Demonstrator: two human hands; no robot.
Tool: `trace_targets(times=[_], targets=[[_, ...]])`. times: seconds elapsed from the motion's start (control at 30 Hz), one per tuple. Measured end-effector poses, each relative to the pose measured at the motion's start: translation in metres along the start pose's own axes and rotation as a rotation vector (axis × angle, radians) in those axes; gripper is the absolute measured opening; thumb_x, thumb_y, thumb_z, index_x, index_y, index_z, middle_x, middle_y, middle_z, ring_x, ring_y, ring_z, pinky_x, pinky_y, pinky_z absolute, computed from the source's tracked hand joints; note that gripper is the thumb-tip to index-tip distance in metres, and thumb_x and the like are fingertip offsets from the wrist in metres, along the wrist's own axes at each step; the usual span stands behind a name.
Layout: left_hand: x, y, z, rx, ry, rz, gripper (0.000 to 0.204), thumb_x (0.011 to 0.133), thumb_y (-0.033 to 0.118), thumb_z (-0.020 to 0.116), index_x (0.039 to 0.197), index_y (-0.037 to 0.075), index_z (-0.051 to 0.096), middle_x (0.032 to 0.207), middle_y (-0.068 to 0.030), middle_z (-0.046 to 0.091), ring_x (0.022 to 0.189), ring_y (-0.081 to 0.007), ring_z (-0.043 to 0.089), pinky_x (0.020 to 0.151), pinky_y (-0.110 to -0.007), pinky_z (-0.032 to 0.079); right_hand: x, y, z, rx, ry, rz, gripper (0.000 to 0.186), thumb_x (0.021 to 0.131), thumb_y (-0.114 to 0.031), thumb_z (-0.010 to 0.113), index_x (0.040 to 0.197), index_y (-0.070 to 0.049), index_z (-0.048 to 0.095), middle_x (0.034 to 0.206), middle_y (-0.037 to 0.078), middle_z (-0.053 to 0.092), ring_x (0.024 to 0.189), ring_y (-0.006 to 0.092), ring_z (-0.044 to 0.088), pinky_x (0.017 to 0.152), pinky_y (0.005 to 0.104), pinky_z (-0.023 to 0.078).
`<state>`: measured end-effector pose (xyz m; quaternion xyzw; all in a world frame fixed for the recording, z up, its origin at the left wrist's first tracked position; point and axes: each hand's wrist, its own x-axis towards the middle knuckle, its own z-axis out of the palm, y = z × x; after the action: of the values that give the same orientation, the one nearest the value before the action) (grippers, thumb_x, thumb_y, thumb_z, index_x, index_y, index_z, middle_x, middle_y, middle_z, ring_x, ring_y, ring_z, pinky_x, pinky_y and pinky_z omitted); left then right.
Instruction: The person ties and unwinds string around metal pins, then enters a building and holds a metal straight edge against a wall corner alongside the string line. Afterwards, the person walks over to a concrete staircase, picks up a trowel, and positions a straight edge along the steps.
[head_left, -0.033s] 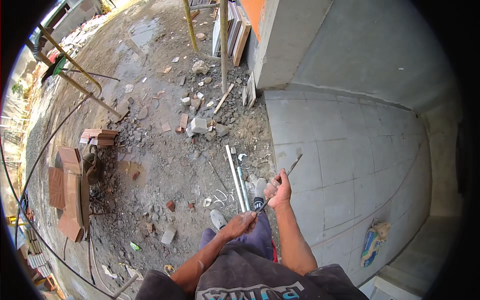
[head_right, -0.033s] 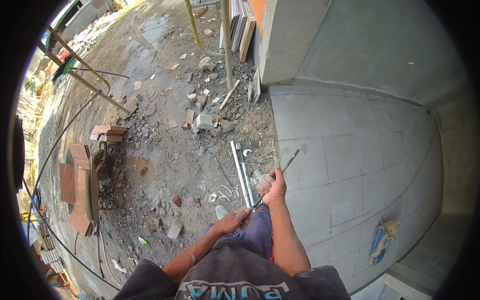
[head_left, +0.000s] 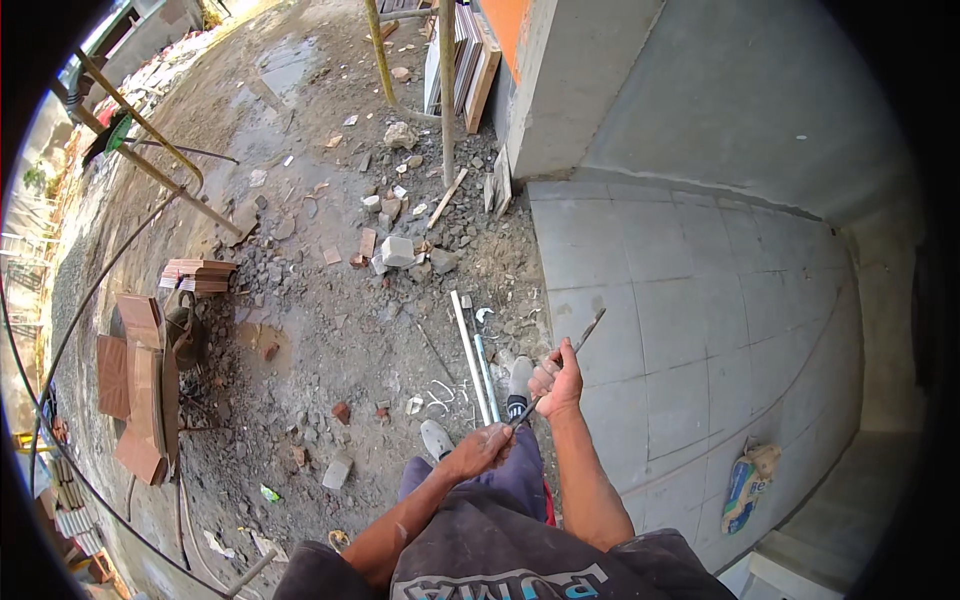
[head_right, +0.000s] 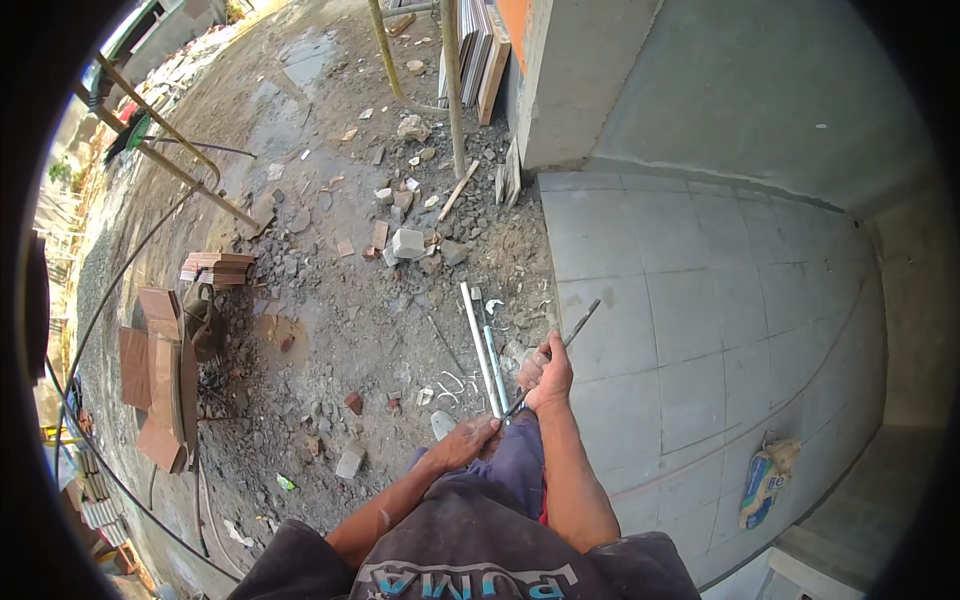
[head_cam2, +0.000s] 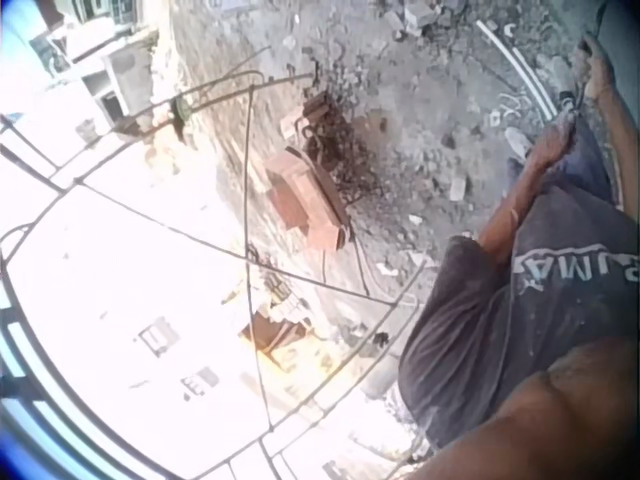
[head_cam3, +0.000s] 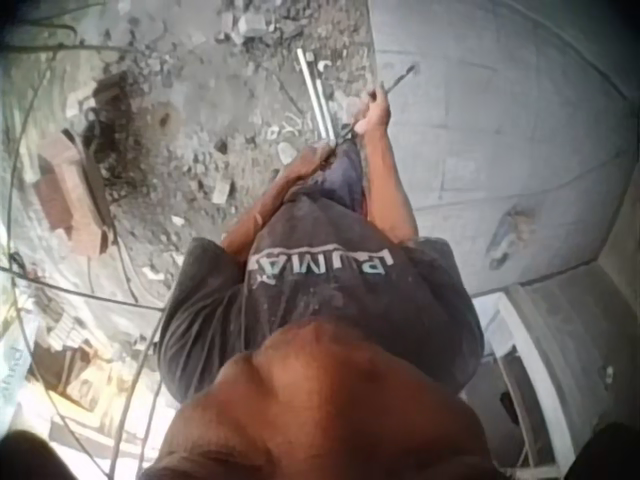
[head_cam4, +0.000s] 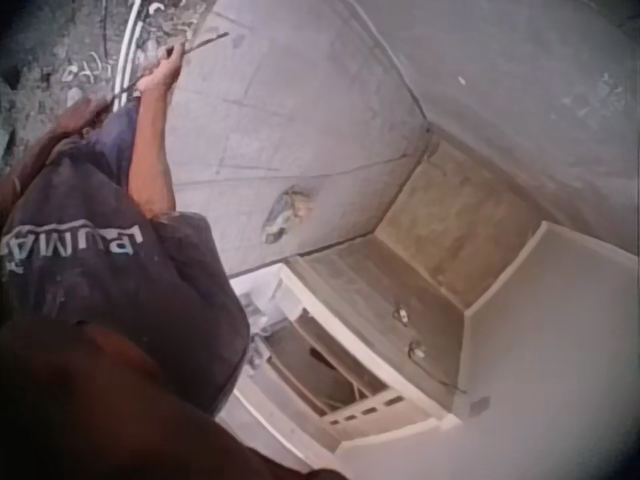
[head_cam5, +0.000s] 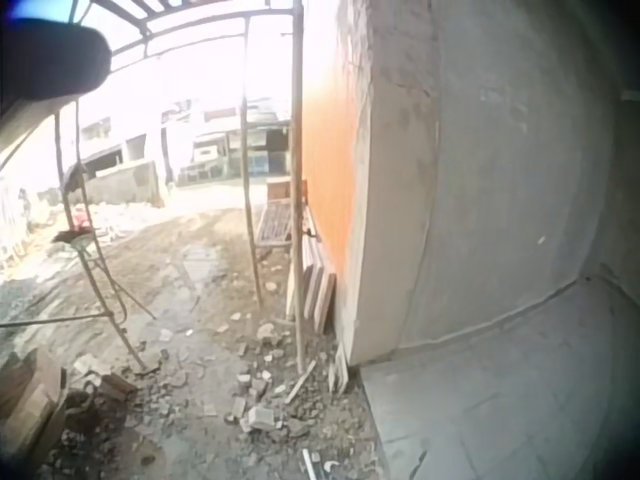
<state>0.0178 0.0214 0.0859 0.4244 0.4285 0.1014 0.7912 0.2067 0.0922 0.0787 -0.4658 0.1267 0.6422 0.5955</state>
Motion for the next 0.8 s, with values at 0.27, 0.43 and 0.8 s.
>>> trace_targets(times=[0.27, 0.43, 0.8], targets=[[0.000, -0.008, -0.004, 0.428, 0.331, 0.194, 0.027, 0.095, 0.025, 0.050, 0.105, 0.002, 0.060, 0.080, -0.0142, 0.065, 0.072, -0.0200, 0.064, 0.067, -0.033, 0.049, 0.000, -0.003, -0.001, -0.025, 0.471, -0.261, 0.036, 0.087, -0.044, 0.061, 0.081, -0.014, 0.041, 0.057, -0.005, 0.028, 0.040, 0.0087, 0.024, 0.038, 0.0265, 0.019], [-0.001, -0.001, -0.005, 0.242, 0.312, 0.090, 0.027, 0.094, 0.024, 0.053, 0.106, 0.001, 0.062, 0.081, -0.0100, 0.065, 0.073, -0.0167, 0.064, 0.067, -0.032, 0.050, 0.005, -0.016, -0.010, 0.028, 0.442, -0.244, 0.036, 0.086, -0.044, 0.062, 0.083, -0.014, 0.042, 0.058, -0.005, 0.028, 0.041, 0.0091, 0.024, 0.039, 0.0267, 0.020], [0.014, 0.016, 0.007, -0.124, 0.251, 0.055, 0.040, 0.092, 0.028, 0.063, 0.118, -0.002, 0.055, 0.088, -0.0024, 0.062, 0.076, -0.0098, 0.059, 0.070, -0.025, 0.049, 0.000, -0.015, -0.005, 0.198, 0.427, -0.258, 0.033, 0.088, -0.043, 0.059, 0.081, -0.016, 0.041, 0.059, -0.003, 0.024, 0.043, 0.0116, 0.022, 0.044, 0.0293, 0.021]])
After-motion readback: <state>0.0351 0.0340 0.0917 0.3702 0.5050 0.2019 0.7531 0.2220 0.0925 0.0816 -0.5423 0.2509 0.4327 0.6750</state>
